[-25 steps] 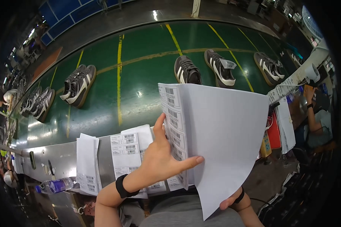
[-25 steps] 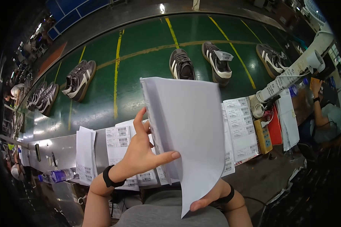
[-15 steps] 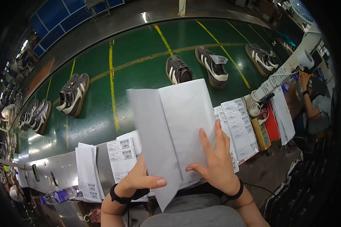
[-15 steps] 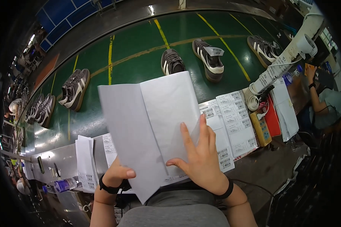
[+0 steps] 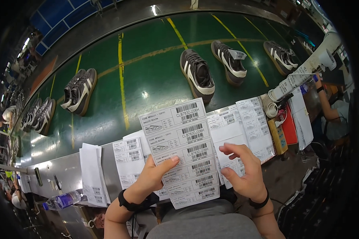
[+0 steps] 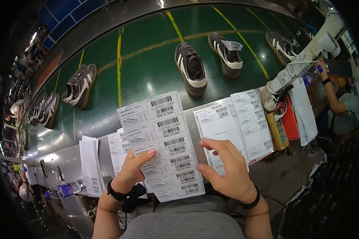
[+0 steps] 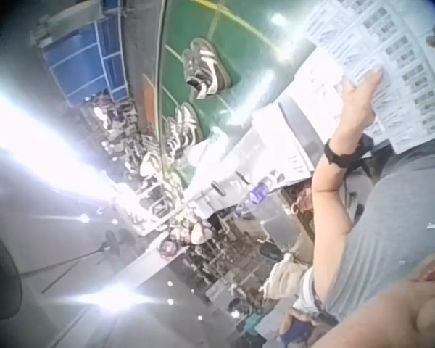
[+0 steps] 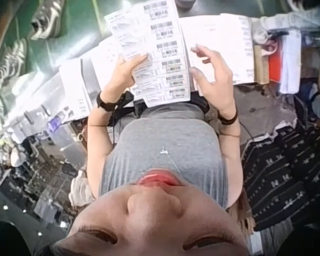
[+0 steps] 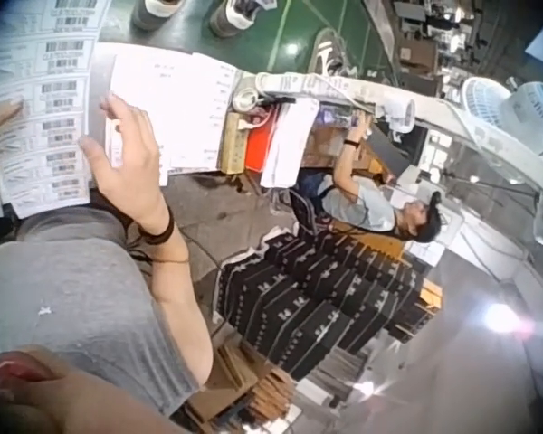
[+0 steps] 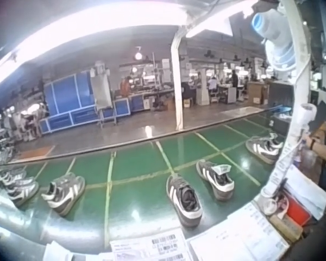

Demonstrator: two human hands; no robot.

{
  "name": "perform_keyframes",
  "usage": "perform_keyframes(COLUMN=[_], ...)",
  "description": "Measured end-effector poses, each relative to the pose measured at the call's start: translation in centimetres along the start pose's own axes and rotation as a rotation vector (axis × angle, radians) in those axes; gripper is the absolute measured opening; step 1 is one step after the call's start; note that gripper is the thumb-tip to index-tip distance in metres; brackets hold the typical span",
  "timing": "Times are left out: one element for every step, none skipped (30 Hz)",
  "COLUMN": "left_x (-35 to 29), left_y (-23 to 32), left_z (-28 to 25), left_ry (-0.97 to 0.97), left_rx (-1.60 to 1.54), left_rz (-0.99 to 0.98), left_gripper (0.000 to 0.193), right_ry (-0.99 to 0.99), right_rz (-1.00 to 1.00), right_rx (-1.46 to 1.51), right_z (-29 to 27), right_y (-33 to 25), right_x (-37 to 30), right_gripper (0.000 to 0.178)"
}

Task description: Matching shoes with barcode labels on a manufacturing conveyor belt.

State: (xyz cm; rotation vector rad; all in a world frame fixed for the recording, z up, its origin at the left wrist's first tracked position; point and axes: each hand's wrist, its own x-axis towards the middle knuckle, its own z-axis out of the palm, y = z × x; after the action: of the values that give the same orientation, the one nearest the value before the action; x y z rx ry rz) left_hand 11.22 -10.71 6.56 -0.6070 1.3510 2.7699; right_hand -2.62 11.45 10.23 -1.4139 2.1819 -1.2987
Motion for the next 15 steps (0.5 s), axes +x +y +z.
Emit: perform_keyframes(left_x=[0.1,0.4,0.5,0.7,0.8,1.0,1.0,1.0,1.1,1.4,1.8,2.2,3.1,3.1,3.3], left_y=[0.0,-0.2,-0.2,-0.2,-0.1,0.0,0.5,1.3,2.0,3.5,4.8,6.2,7.4,9.0,10.5], left_z=[0.0,0.0,0.0,0.0,0.0,-0.3,-1.0,-2.2,-3.7,-5.7,-8.0,-10.6,-13.7,-17.1,-20.7], left_ry=[0.004,0.043,0.085,0.089,0.115,0.143,0.168,0.259,0.349,0.364,0.449,0.534,0.622,0.73,0.847], left_rx=[-0.001,0.082,0.166,0.168,0.538,0.907,0.914,1.188,1.461,1.577,1.626,1.67,1.722,1.786,1.85], left_rz=[0.001,-0.034,-0.064,-0.053,0.046,0.144,0.151,0.337,0.518,0.628,0.637,0.651,0.603,0.544,0.452], left_gripper=[0.047,0.051,0.056,0.056,0.063,0.069,0.069,0.076,0.083,0.086,0.087,0.089,0.091,0.094,0.097], right_ry=[0.015,0.028,0.021,-0.101,-0.224,-0.276,-0.284,-0.287,-0.29,-0.258,-0.268,-0.257,-0.241,-0.234,-0.236], right_rz=[0.123,0.244,0.233,0.296,0.356,0.299,0.276,0.247,0.222,0.21,0.192,0.19,0.201,0.18,0.171], right_rx=[0.095,0.192,0.196,0.165,0.133,-0.022,-0.013,-0.067,-0.117,-0.129,-0.117,-0.135,-0.161,-0.174,-0.17], right_z=[0.8,1.5,2.2,2.9,3.7,4.3,4.3,4.3,4.4,4.5,4.6,4.4,4.3,4.3,4.2], right_y=[0.3,0.8,1.2,1.8,2.5,3.8,4.0,4.2,4.4,4.5,4.7,4.6,4.7,4.5,4.2], right_x=[0.1,0.1,0.3,0.5,0.6,0.2,0.2,0.3,0.3,0.3,0.4,0.6,0.8,1.3,1.6], right_gripper=[0.056,0.056,0.056,0.057,0.058,0.059,0.059,0.058,0.058,0.056,0.056,0.054,0.053,0.051,0.051])
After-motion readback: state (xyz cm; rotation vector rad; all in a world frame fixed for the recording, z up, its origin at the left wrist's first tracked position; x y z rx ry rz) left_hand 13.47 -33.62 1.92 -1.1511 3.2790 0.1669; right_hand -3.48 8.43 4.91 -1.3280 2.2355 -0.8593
